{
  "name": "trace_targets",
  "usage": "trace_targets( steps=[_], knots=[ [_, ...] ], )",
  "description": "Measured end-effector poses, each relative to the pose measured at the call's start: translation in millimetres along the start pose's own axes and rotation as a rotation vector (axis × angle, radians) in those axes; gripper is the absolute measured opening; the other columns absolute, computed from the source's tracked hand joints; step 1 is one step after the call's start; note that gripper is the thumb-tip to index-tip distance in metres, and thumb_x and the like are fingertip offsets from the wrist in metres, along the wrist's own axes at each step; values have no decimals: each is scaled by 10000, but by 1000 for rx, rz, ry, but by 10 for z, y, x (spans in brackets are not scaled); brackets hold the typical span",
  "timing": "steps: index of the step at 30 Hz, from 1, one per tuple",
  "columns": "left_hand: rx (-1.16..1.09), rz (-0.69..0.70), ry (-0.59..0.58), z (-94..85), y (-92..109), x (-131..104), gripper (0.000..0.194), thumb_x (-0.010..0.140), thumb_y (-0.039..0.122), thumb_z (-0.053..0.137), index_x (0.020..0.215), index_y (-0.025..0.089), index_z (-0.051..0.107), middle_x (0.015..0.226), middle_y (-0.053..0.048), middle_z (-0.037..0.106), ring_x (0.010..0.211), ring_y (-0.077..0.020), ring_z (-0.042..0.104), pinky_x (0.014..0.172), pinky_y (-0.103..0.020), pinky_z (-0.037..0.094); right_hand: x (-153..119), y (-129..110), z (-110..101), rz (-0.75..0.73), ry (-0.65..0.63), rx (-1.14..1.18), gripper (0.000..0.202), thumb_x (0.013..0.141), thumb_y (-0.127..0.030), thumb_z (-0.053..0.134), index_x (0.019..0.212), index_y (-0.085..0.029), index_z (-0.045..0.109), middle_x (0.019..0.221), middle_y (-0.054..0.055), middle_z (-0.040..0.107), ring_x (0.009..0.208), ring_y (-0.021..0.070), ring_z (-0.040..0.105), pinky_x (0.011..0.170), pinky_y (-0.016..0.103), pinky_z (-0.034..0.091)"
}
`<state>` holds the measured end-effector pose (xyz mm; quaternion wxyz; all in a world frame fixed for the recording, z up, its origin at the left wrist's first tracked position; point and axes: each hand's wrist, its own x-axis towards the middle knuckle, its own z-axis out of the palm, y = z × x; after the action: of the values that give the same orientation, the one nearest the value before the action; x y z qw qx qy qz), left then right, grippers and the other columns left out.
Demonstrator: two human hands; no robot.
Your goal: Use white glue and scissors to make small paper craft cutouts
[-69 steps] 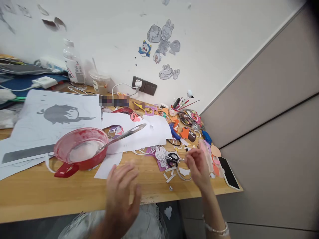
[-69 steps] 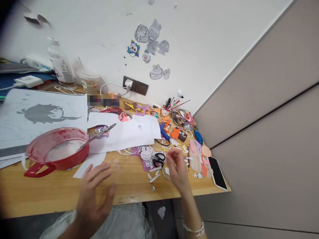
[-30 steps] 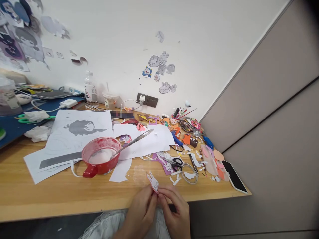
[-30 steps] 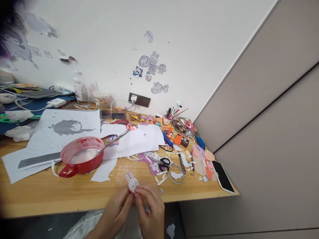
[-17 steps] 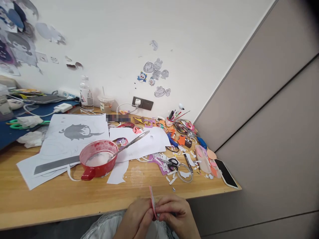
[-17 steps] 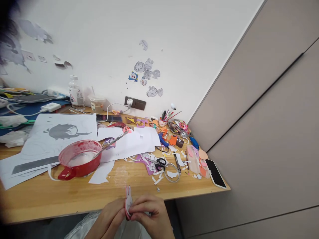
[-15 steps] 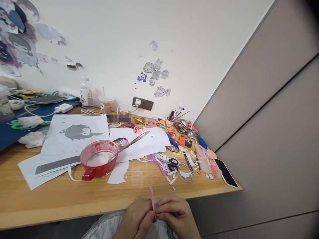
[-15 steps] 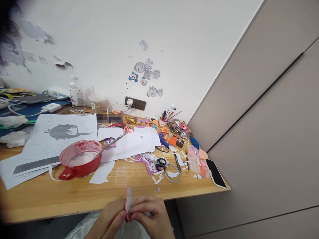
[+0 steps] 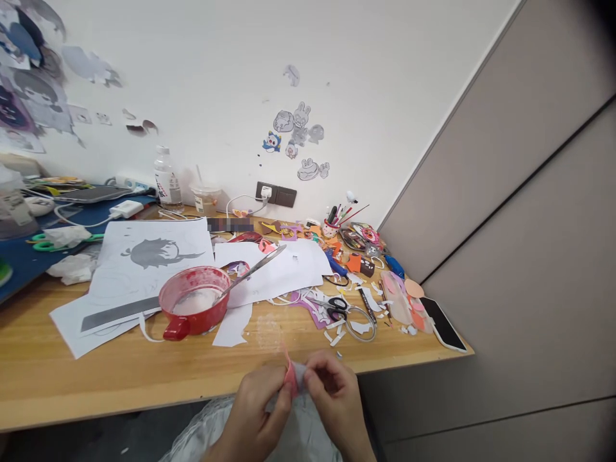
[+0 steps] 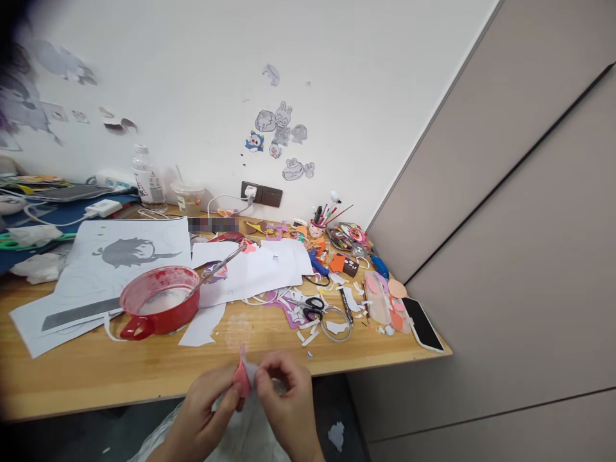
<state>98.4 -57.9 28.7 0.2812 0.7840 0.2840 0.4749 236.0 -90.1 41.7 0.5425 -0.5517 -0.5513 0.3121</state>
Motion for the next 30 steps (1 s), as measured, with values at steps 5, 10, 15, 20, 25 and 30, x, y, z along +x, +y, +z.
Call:
trace_targets(
  steps=[5, 10, 15, 20, 25, 30],
  knots=[
    [-72, -129, 54, -40, -59, -85, 381, 877, 258, 337, 531, 158, 460, 485, 16, 489, 471, -77, 469, 486, -183, 336, 122, 27, -156, 87, 325, 121, 240, 745, -395, 612, 721, -157, 593, 655, 14, 603, 593, 113, 548, 540, 207, 460],
    [-385, -463, 135, -93, -214, -174, 420, 878, 367, 342, 530, 166, 463, 469, 8, 484, 462, -107, 477, 472, -212, 370, 398, 72, -452, -286, 1013, -211, 208, 817, -339, 560, 894, -152, 607, 815, 72, 626, 697, 157, 581, 695, 323, 496],
    [-562, -632, 180, -144, -240, -153, 373, 871, 417, 379, 595, 173, 437, 512, 13, 497, 513, -117, 489, 553, -230, 411, 635, 362, -528, -489, 303, -706, 220, 850, -218, 482, 957, -221, 674, 1008, 80, 656, 1027, 230, 537, 908, 427, 426],
    [-517, -691, 12, -69, -189, -179, 393, 868, 469, 361, 637, 168, 462, 457, 26, 479, 485, -109, 477, 562, -221, 392, 462, 346, -306, -127, 82, -313, 275, 871, -320, 469, 1039, -192, 644, 946, 77, 660, 916, 184, 570, 859, 359, 447],
    [-383, -691, -185, 30, -152, -243, 399, 868, 484, 343, 677, 168, 495, 453, 49, 417, 408, -89, 390, 468, -208, 324, 340, 186, -79, 150, -248, 14, 261, 782, -410, 585, 778, -156, 642, 704, 7, 604, 666, 114, 525, 639, 235, 437],
    [-73, -538, -30, -112, -227, -257, 417, 876, 402, 334, 556, 164, 454, 504, 19, 451, 497, -92, 429, 492, -195, 317, 669, 283, 78, 193, -259, -120, 256, 751, -394, 593, 705, -147, 637, 587, -32, 539, 544, 82, 438, 516, 206, 342]
  ],
)
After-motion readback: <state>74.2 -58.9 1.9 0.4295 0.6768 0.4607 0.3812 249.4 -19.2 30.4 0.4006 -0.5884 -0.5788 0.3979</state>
